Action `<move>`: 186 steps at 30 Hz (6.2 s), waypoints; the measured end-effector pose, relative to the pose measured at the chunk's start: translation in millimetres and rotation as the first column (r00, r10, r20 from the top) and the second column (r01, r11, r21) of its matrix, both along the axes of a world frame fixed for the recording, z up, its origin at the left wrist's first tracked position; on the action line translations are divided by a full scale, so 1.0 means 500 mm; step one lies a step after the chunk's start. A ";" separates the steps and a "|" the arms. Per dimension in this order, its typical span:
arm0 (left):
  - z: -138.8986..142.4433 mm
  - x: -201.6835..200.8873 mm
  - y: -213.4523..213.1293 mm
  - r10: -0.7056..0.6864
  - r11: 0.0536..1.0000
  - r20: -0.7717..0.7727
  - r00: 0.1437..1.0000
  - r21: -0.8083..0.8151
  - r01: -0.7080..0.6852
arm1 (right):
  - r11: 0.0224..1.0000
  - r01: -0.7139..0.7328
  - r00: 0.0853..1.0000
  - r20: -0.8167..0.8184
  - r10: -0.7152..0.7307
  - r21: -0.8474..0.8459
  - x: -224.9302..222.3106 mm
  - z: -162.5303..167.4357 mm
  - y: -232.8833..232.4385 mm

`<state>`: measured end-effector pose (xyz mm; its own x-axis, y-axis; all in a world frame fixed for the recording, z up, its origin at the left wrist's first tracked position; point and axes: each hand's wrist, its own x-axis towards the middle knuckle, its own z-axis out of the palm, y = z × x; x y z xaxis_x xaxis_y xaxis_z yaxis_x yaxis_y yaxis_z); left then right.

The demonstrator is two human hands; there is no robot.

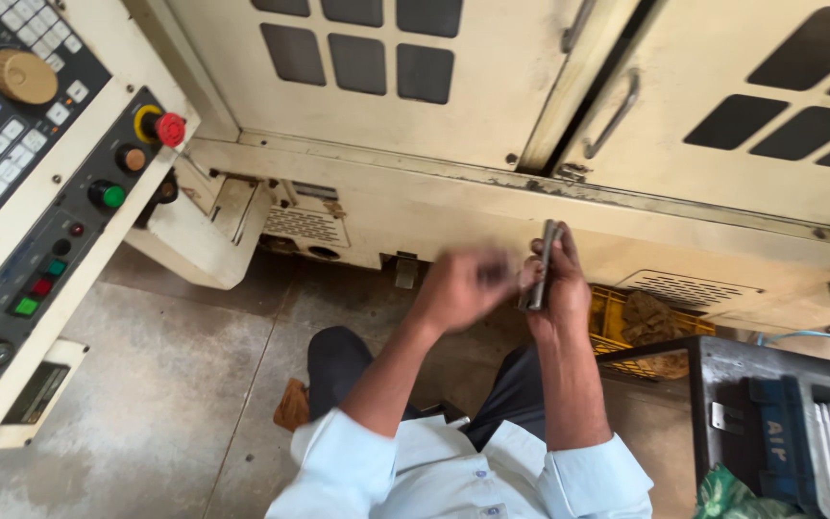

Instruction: The person opens a machine door, places a metal rod inside, and closes the door. They then wipe their hands with a cloth, pick up two metal rods, and inspect them by turning them over in their hands. The person opens the machine door again, holds the rods near the opening, and closes the door while continuing to handle the rods.

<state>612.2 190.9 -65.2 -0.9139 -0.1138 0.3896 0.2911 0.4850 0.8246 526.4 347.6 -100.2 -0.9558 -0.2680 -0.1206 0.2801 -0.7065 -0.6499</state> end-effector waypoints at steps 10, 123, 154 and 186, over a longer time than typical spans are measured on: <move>0.188 -0.397 0.114 0.426 0.723 -0.621 0.657 -0.203 -0.661 | 0.995 0.083 0.996 0.023 -0.082 -0.062 -0.017 -0.044 0.092; 0.022 0.060 0.013 -0.028 0.724 -0.201 0.979 0.671 0.158 | 0.863 -0.092 0.816 -0.460 0.351 0.496 0.093 0.007 0.012; 0.029 0.076 -0.016 -0.041 0.762 -0.071 0.997 0.643 0.077 | 0.826 -0.178 0.869 -0.308 0.387 0.535 0.123 0.073 0.007; 0.020 0.084 -0.027 0.035 0.837 -0.118 0.992 0.546 0.036 | 0.829 -0.147 0.874 -0.322 0.364 0.539 0.130 0.060 -0.006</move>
